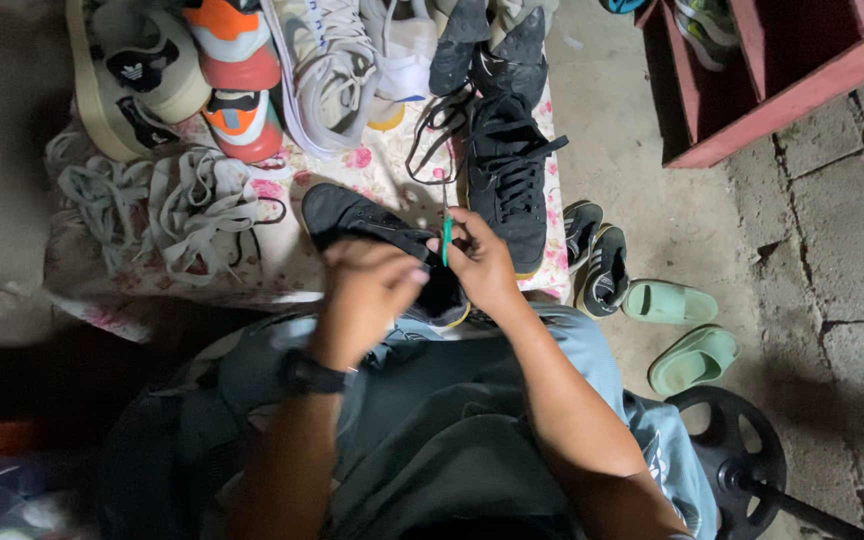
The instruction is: The person removes old laces from a black shoe using scissors, then threads and ties new laces. The person repeats the process on the second shoe, finishing with tied laces on both.
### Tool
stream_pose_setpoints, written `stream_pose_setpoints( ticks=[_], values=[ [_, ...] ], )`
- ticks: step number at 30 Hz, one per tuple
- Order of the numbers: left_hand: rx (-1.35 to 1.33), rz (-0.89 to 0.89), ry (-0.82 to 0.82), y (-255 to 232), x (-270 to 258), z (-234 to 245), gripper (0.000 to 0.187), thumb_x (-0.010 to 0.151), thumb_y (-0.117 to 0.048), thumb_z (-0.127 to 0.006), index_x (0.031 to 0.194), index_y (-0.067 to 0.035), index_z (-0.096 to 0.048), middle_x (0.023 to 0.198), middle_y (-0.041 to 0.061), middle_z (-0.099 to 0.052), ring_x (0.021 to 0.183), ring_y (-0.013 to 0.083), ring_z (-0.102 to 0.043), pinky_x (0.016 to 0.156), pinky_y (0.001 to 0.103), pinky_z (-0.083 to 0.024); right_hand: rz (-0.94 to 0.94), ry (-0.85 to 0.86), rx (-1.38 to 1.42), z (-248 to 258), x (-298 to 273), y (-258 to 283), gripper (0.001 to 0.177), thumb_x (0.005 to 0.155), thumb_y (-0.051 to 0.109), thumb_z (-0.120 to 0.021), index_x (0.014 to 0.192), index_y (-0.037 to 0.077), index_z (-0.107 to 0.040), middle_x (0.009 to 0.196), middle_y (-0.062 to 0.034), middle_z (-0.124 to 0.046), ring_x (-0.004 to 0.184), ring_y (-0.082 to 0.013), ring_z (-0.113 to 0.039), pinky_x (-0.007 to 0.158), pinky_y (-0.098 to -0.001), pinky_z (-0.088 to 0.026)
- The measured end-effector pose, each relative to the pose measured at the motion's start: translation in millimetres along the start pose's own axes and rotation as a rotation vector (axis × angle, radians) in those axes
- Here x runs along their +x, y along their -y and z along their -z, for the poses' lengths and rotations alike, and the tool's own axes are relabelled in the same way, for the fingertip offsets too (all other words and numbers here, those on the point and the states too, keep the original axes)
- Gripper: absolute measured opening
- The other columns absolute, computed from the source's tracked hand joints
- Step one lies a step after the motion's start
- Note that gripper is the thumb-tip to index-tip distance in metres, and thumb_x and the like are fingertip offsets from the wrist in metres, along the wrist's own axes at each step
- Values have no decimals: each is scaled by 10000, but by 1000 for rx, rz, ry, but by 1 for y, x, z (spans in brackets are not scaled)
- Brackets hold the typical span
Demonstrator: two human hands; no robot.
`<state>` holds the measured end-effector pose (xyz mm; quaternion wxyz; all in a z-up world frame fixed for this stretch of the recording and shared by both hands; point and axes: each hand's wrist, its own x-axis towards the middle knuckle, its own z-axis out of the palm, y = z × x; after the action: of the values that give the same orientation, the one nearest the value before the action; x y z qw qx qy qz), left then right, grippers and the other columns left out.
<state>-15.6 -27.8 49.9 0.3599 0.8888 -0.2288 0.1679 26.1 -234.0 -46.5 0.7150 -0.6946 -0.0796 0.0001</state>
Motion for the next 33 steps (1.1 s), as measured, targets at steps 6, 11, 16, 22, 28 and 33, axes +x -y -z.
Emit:
stream_pose_setpoints(
  ticks=[6,11,16,22,28,33],
  values=[
    [267,-78,214,-19,-7,-52,178,833,-127,-590,741,-116,-742,818,58,-728,911,277,-686,997,455,-387,-21,-20,0,-1,-2,4,422,938,-25,-718,1328,-10,-559,970,15,-686,878,-41,-590,784,-216,-498],
    [375,-7,421,4,7,-81,219,850,-107,-572,766,-114,-774,834,106,-746,879,268,-704,969,468,-379,26,-6,-24,-3,-2,2,408,964,-5,-722,1341,-4,-568,967,31,-647,896,-40,-571,814,-211,-481],
    [475,-12,385,10,5,-91,192,827,-116,-596,770,-95,-778,810,113,-756,914,277,-702,977,477,-375,2,-4,11,-5,-2,5,416,941,16,-742,1318,-7,-567,987,25,-683,914,-42,-597,830,-213,-498],
    [310,3,422,17,2,-78,178,811,-140,-607,791,-110,-781,873,121,-752,965,291,-686,999,491,-377,-32,-13,-38,-8,-4,11,432,936,31,-737,1330,-2,-565,967,34,-662,900,-37,-591,818,-210,-502],
    [287,19,404,15,0,-77,184,829,-96,-586,823,-94,-770,985,113,-747,1083,300,-635,992,500,-400,53,-18,-41,-9,-4,5,406,961,27,-729,1330,-17,-564,976,24,-643,907,-48,-570,823,-216,-484],
    [99,10,288,9,1,-58,128,835,-175,-679,796,-69,-738,937,95,-736,1034,298,-631,911,481,-439,-10,-67,-179,-8,-5,12,419,948,60,-718,1330,-7,-561,941,24,-655,871,-44,-578,793,-226,-511]
  ],
)
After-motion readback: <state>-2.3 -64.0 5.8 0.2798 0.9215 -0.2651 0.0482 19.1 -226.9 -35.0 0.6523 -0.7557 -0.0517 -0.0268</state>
